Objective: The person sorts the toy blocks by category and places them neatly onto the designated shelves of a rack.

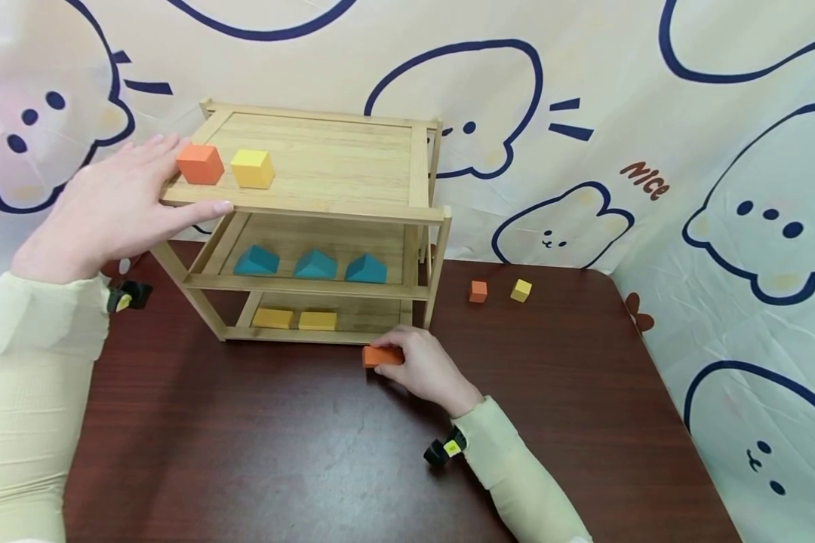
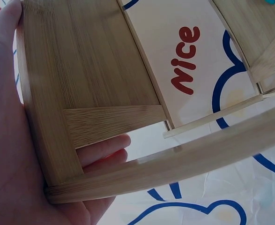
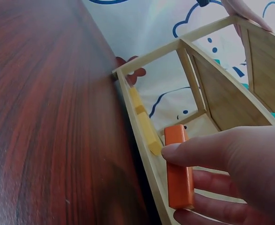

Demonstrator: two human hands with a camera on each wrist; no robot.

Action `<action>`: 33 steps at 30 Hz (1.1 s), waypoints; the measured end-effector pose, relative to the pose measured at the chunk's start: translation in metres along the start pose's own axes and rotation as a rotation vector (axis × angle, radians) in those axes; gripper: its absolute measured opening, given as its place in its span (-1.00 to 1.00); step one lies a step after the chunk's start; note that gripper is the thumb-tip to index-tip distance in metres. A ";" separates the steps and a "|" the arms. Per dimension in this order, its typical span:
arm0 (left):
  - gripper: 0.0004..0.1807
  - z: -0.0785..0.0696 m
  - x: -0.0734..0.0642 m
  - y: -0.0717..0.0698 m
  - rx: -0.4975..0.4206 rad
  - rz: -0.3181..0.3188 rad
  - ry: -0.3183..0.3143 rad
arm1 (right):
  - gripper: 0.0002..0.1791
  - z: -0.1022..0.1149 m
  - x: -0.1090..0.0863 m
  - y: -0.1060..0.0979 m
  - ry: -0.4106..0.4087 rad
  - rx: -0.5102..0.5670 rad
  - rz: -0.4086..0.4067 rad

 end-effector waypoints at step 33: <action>0.17 -0.001 0.001 -0.002 -0.001 -0.021 0.013 | -0.61 0.005 0.024 0.017 0.000 0.008 0.000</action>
Point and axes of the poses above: each hand's wrist, its own x-axis towards the middle knuckle, its own y-axis out of the palm, z = x × y, the point moved 9 cm from there along x, towards the middle knuckle, and after that the axes turned 7 degrees about -z, right-handed, at the moved point
